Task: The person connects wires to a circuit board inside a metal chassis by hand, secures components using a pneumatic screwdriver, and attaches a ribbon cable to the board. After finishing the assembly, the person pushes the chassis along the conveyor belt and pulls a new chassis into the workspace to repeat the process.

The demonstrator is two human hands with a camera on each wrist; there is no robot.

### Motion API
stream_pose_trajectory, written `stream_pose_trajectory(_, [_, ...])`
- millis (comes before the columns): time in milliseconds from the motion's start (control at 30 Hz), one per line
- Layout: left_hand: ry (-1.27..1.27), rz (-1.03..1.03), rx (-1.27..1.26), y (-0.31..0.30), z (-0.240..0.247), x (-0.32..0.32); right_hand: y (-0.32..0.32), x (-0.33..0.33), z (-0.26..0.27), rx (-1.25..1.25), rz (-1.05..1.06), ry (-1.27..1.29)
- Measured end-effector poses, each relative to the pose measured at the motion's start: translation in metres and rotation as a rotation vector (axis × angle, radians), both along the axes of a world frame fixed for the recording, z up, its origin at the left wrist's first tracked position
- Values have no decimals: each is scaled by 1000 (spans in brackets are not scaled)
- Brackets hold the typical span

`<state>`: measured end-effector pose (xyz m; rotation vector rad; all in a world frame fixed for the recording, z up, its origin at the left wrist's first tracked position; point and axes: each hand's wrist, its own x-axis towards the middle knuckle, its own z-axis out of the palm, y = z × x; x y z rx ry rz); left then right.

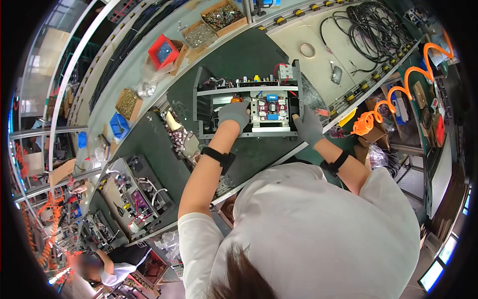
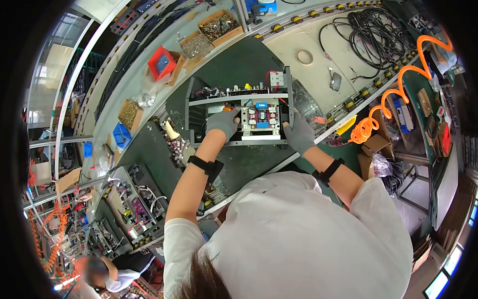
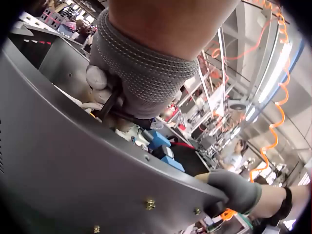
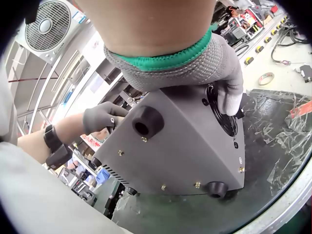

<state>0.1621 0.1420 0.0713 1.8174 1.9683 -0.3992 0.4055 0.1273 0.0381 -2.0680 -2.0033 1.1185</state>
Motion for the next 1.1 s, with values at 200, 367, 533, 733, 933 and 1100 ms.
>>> stream_pose_trajectory(200, [277,-102,-227,30,11,5,2,-2,3,-24,11,-50])
stream_pose_trajectory(367, [142,11,41,12,13,-9,1,1,4,-30,30,-51])
stream_pose_trajectory(533, [-217,-25,-157,7,40,-27,-3,2,-2,37,8,-15])
stream_pose_trajectory(733, [-532,111,16,-5,10,-30,-5,2,-8,110,-3,0])
stream_pose_trajectory(933, [23,-96,157,-6,0,-20,-3,2,0,34,-9,17])
stream_pose_trajectory(1100, [87,-144,382,-8,-11,-10,-3,3,0,9,-15,20])
